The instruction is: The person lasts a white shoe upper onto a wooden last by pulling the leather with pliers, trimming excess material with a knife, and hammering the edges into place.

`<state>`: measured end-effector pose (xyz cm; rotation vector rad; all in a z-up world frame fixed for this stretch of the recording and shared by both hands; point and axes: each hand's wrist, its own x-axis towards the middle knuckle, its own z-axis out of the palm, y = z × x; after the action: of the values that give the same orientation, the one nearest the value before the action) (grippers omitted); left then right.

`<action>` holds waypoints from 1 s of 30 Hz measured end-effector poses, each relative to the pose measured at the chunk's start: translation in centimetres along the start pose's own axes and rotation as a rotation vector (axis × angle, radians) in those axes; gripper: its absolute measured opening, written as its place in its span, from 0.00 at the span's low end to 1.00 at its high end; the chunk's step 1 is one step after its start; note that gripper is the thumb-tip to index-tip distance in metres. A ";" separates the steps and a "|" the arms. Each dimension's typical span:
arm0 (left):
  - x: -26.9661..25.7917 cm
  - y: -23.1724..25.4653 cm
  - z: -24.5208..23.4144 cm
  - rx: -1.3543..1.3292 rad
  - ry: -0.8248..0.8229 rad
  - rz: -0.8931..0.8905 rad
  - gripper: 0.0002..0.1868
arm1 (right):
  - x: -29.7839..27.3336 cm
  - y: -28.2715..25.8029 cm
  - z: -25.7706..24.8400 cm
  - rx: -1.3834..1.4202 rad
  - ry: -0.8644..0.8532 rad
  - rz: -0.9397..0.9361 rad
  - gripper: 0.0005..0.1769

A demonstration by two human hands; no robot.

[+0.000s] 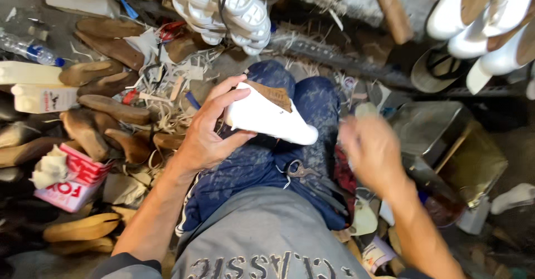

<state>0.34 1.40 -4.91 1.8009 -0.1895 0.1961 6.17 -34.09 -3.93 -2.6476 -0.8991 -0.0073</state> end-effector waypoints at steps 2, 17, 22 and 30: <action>-0.2 0.1 0.0 -0.080 0.002 -0.005 0.36 | -8.7 -2.3 3.8 -0.143 -0.219 0.244 0.16; 3.4 3.0 3.1 0.210 -0.038 0.082 0.30 | -11.7 -8.5 4.0 1.823 -0.071 0.754 0.21; 2.8 4.0 2.6 0.059 -0.116 -0.003 0.31 | -5.7 -11.5 1.5 1.019 -0.264 0.954 0.23; 2.6 4.5 2.9 0.039 -0.119 0.020 0.25 | 1.2 -9.4 -3.5 0.751 -0.520 0.368 0.17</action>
<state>1.93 -2.55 -0.69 1.8512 -0.2905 0.1074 1.92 -27.53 2.51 -2.0566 -0.3987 0.9450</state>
